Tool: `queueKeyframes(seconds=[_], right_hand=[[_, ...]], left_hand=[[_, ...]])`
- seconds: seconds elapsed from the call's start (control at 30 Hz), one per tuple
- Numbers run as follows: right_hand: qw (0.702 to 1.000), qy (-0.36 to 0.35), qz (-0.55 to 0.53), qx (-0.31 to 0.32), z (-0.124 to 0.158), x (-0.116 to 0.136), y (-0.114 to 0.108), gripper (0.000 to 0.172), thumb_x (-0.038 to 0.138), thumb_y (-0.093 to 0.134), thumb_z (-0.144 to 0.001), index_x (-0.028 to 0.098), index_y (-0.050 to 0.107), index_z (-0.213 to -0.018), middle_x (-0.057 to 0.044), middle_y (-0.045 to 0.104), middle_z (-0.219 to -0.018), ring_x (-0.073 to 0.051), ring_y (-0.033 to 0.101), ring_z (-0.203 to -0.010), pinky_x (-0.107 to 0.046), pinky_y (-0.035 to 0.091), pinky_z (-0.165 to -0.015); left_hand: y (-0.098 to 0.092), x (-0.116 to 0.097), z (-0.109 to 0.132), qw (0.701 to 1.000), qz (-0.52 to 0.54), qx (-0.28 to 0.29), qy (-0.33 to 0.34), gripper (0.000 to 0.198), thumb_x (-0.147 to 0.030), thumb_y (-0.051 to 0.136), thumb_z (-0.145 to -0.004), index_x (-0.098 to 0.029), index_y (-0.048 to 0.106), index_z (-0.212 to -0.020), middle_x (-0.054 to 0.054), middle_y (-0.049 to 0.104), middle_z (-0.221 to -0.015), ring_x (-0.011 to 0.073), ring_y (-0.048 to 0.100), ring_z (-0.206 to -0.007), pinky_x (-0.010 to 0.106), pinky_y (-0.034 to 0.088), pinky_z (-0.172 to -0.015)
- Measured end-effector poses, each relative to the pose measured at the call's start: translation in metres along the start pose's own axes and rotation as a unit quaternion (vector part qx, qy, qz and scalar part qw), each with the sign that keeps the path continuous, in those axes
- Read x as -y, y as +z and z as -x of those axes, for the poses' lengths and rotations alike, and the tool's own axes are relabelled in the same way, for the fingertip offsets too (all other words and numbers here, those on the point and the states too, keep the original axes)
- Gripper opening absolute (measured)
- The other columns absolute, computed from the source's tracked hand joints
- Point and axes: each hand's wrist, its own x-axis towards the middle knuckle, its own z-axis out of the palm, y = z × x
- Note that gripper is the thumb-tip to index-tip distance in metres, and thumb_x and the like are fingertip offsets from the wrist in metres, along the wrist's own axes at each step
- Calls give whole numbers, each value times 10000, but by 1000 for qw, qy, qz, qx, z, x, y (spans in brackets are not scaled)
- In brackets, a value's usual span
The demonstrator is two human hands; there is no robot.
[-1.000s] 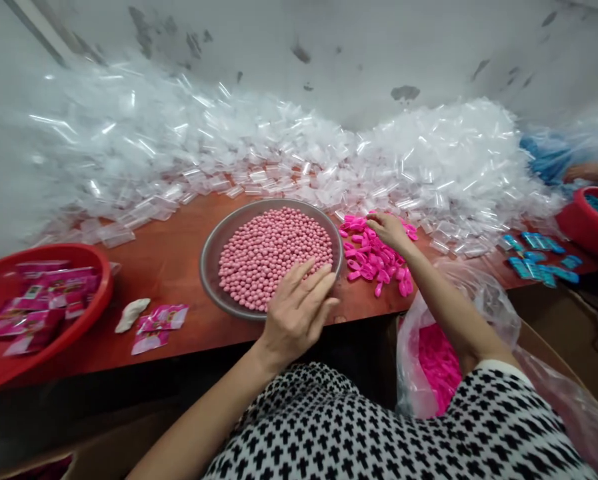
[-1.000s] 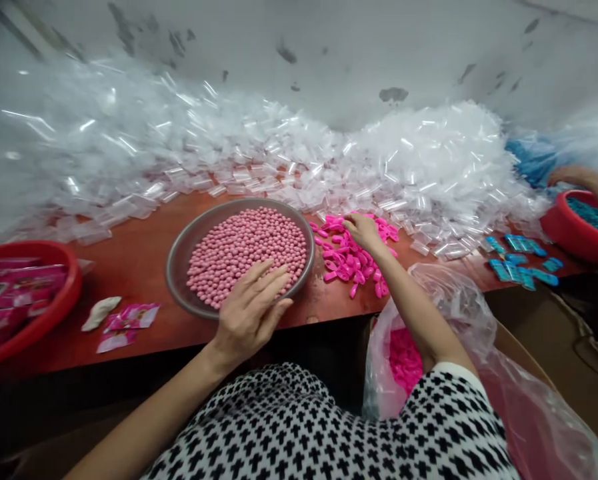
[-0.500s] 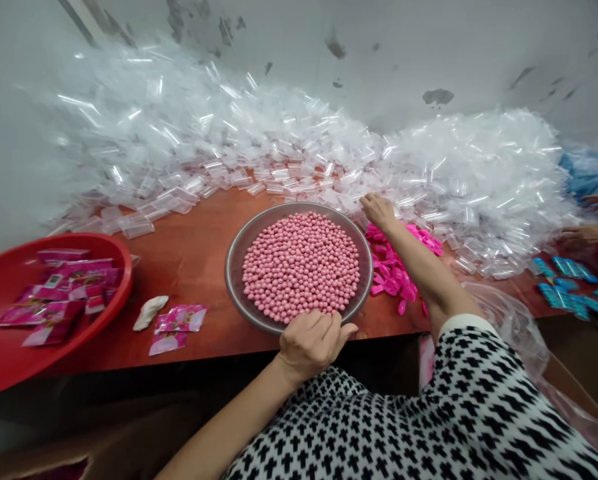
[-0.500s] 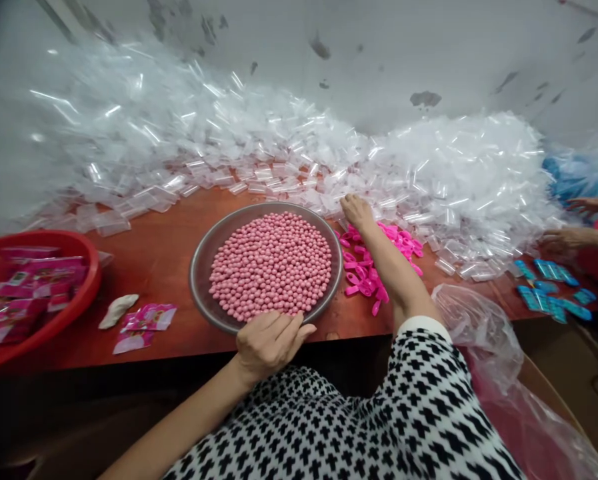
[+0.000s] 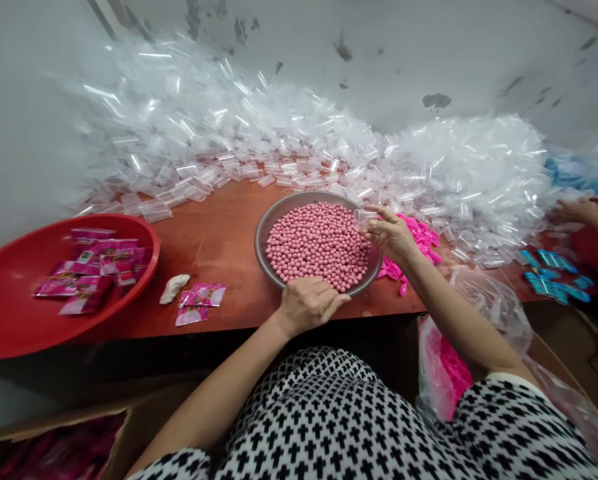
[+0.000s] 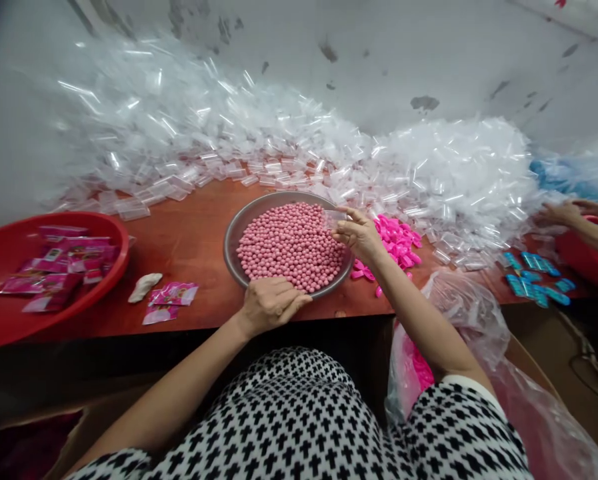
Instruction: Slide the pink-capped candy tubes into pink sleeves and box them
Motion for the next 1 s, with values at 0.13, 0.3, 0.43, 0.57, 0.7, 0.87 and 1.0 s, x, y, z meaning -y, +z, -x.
queueKeyframes(seconds=[0.13, 0.3, 0.43, 0.57, 0.7, 0.87, 1.0], right_hand=[[997, 29, -59, 38, 17, -8, 18, 355, 258, 719, -606, 242, 581, -932, 43, 678, -731, -111, 649, -627, -236, 541, -601], [993, -57, 14, 100, 37, -18, 36, 248, 280, 775, -627, 195, 593, -773, 42, 640, -720, -88, 613, -653, -217, 508, -659], [941, -183, 241, 150, 40, 0, 30, 287, 319, 681, -766, 204, 611, -1019, -5, 670, -858, -141, 620, -782, -265, 488, -715], [738, -236, 624, 102, 20, 33, 15, 272, 217, 517, -867, 154, 628, -1107, -112, 689, -1023, -235, 600, -947, -344, 456, -786], [528, -164, 819, 152, -8, 28, 19, 278, 124, 419, -879, 89, 692, -917, -196, 698, -945, -291, 572, -983, -364, 438, -757], [607, -149, 757, 188, -29, -16, 29, 247, 111, 469, -826, 133, 673, -965, -141, 706, -991, -246, 609, -961, -320, 437, -794], [822, -117, 548, 99, -28, -27, 17, 154, 240, 601, -763, 170, 645, -893, -52, 703, -874, -206, 632, -829, -316, 465, -761]], left_hand=[[-5, 6, -17, 964, 159, -39, -209, 204, -289, 517, -895, -186, 691, -924, 51, 730, -905, 149, 669, -821, 271, 516, -761], [0, 5, -37, 848, 367, -119, -364, 377, -407, 586, -833, -150, 654, -1100, 78, 705, -995, 148, 672, -731, 274, 574, -678], [4, 8, -41, 816, 411, -111, -392, 310, -393, 622, -797, -144, 704, -962, 52, 708, -842, 135, 655, -642, 252, 575, -601], [6, 26, -41, 824, 383, -100, -406, 323, -384, 670, -749, -144, 712, -961, 43, 708, -808, 139, 657, -641, 256, 574, -591], [9, 46, -39, 807, 369, -148, -436, 326, -364, 669, -743, -128, 704, -965, 47, 710, -828, 122, 653, -608, 253, 570, -591], [13, 55, -32, 816, 333, -163, -443, 332, -349, 638, -771, -134, 682, -1021, 65, 709, -919, 121, 656, -637, 253, 562, -604], [15, 57, -30, 853, 277, -150, -416, 310, -306, 621, -784, -157, 675, -1051, 69, 698, -963, 141, 657, -739, 280, 555, -685]])
